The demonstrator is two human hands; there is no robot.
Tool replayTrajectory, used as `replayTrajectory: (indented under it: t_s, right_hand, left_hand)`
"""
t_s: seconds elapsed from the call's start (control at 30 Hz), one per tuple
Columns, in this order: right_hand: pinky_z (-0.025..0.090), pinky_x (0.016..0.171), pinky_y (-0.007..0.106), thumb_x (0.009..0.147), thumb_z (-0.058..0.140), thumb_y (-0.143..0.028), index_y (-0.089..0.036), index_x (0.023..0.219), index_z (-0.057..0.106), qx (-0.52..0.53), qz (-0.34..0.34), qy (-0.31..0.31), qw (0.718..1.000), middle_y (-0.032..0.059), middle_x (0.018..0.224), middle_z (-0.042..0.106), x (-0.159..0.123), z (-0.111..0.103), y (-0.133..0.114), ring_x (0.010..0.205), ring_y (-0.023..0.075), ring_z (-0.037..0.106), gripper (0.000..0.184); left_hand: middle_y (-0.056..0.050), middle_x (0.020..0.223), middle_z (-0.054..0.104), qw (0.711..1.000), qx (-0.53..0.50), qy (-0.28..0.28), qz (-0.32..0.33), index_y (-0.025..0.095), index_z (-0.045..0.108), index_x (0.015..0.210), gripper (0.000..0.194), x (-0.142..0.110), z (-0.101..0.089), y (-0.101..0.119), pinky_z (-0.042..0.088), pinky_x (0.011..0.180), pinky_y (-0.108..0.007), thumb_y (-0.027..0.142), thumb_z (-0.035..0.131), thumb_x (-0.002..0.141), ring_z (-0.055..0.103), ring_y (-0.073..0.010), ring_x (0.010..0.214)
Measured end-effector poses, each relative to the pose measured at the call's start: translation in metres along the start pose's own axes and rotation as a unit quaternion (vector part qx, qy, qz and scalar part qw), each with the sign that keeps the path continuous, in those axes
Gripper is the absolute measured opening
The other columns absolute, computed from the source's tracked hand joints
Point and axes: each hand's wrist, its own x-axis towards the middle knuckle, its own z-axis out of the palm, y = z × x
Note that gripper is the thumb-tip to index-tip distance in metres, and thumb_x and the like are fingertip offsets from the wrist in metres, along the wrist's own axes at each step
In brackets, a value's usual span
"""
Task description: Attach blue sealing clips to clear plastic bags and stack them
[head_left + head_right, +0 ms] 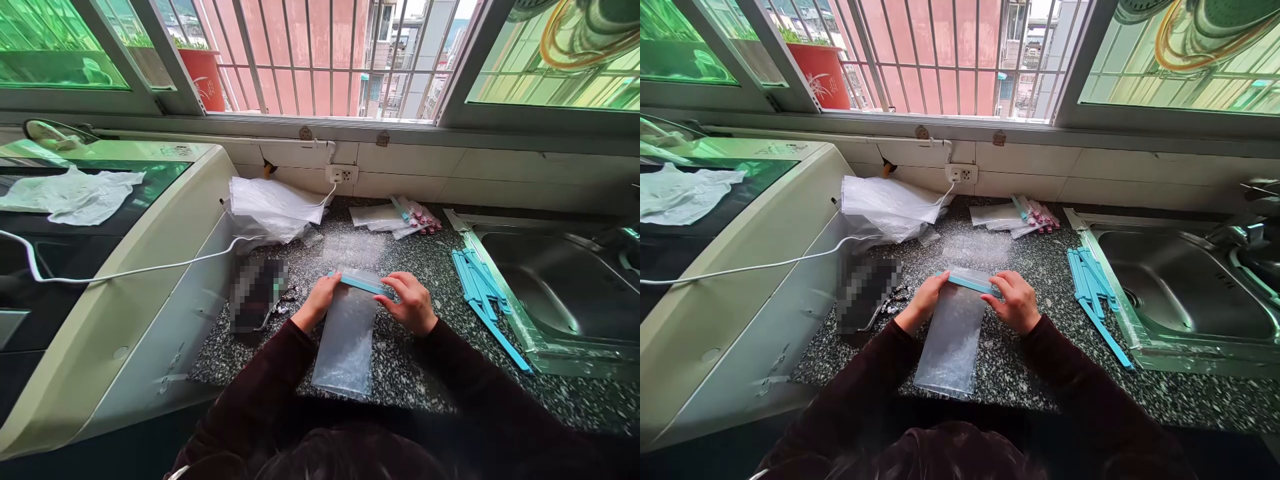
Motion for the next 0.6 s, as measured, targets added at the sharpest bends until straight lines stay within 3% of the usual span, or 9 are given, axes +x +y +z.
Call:
replayTrajectory:
  t_s: [0.17,0.33,0.47,0.6]
  right_hand:
    - [0.046,0.070,0.031,0.077,0.062,-0.041,-0.017,0.090,0.061,0.007,-0.023,-0.011,1.000,0.0075,0.083,0.061,0.0023,0.0034,-0.0058,0.077,0.0185,0.053,0.027]
    - [0.043,0.064,0.028,0.082,0.056,-0.027,-0.017,0.083,0.061,0.028,-0.014,-0.017,0.999,0.0050,0.075,0.060,0.0021,0.0063,-0.0093,0.070,0.0158,0.051,0.011]
    - [0.044,0.063,0.027,0.084,0.053,-0.026,-0.018,0.083,0.060,0.051,-0.011,-0.032,0.998,0.0049,0.075,0.059,0.0007,0.0070,-0.0086,0.070,0.0152,0.053,0.010]
    - [0.045,0.064,0.027,0.085,0.051,-0.027,-0.019,0.083,0.060,0.059,-0.005,-0.042,0.997,0.0055,0.075,0.060,-0.0001,0.0072,-0.0080,0.071,0.0154,0.053,0.012]
  left_hand:
    - [0.003,0.047,0.050,1.000,0.005,-0.009,-0.015,0.015,0.052,0.051,0.040,-0.0046,0.0055,0.0012,0.026,0.048,-0.024,0.051,0.066,0.059,0.039,-0.0085,0.045]
    - [0.000,0.053,0.056,0.998,-0.028,-0.044,-0.020,0.011,0.060,0.059,0.041,-0.0035,0.0055,-0.0054,0.032,0.052,-0.024,0.051,0.068,0.060,0.044,-0.0094,0.049]
    - [-0.004,0.059,0.061,0.988,-0.112,-0.089,-0.056,0.010,0.065,0.068,0.053,-0.0033,0.0066,-0.0075,0.038,0.056,-0.025,0.062,0.062,0.062,0.051,-0.0132,0.054]
    - [-0.005,0.051,0.057,0.980,-0.132,-0.110,-0.100,0.009,0.065,0.066,0.064,-0.0039,0.0070,-0.0060,0.037,0.051,-0.026,0.072,0.051,0.066,0.050,-0.0135,0.049]
